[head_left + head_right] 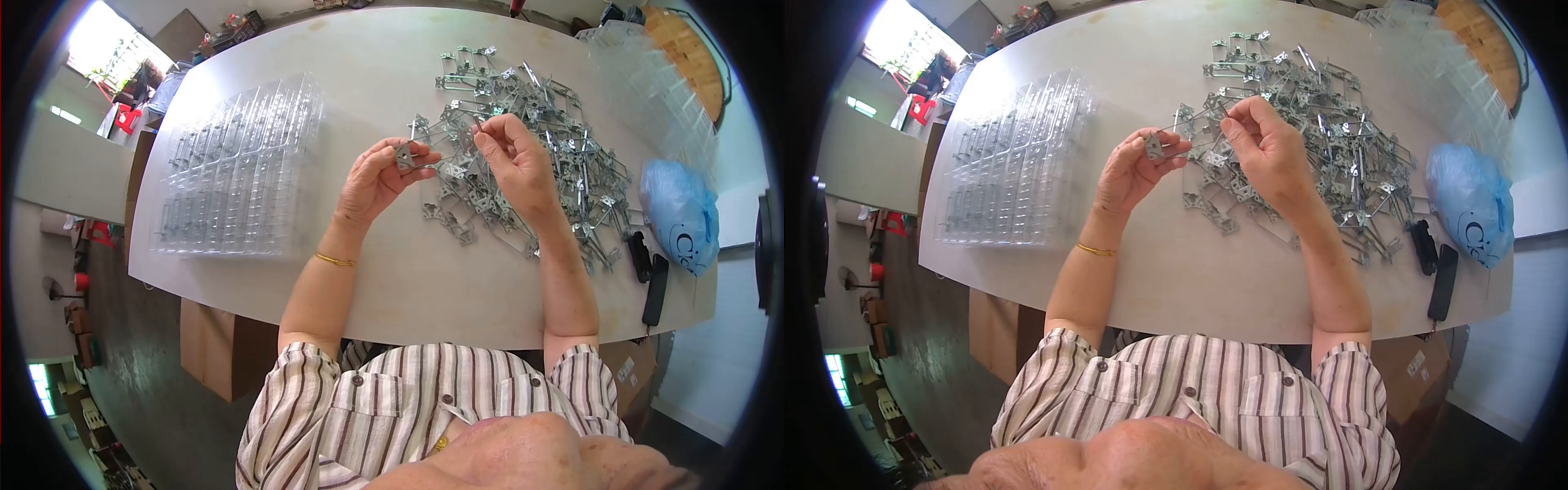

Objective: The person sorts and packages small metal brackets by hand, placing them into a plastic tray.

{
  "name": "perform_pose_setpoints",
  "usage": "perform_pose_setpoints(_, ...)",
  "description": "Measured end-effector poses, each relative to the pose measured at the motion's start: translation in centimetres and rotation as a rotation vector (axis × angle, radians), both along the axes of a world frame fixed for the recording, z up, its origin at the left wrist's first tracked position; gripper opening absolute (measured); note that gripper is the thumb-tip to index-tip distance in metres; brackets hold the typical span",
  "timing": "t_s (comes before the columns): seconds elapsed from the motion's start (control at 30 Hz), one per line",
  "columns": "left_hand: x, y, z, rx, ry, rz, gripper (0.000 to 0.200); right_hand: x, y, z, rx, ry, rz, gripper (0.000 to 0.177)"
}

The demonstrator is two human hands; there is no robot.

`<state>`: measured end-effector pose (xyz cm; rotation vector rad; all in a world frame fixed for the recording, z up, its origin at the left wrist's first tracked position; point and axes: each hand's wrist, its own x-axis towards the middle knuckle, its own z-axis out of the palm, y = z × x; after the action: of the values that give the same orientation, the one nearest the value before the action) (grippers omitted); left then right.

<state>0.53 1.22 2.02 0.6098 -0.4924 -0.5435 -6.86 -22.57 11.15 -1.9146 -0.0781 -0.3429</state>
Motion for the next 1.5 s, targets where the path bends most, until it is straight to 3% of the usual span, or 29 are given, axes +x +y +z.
perform_pose_setpoints(0.17,-0.1,0.0,-0.5,-0.030,0.004,-0.080,0.031,0.6,0.3,-1.1,0.140,0.017,0.056,0.008)
perform_pose_setpoints(0.47,-0.1,0.1,-0.5,0.006,-0.049,-0.214,0.049,0.4,0.0,-0.8,0.127,-0.081,0.110,0.007)
perform_pose_setpoints(0.6,-0.1,-0.7,-0.7,0.001,-0.020,-0.274,0.048,0.1,0.1,-0.9,-0.001,-0.106,0.171,0.010)
perform_pose_setpoints(0.7,-0.6,-0.8,-0.3,0.146,-0.034,-0.302,0.043,0.0,0.9,-1.1,-0.100,-0.158,0.189,0.012)
perform_pose_setpoints(0.93,-1.9,-1.1,1.7,0.362,-0.063,-0.209,0.037,0.0,1.2,-1.8,-0.143,-0.185,0.187,0.013)
perform_pose_setpoints(1.13,-1.8,-1.6,1.3,0.380,-0.033,-0.049,0.034,0.0,1.1,-0.8,-0.211,-0.213,0.032,0.007)
perform_pose_setpoints(1.5,-1.9,-1.3,1.6,0.395,0.016,-0.047,0.029,-0.9,1.6,0.1,-0.339,-0.130,0.005,0.005)
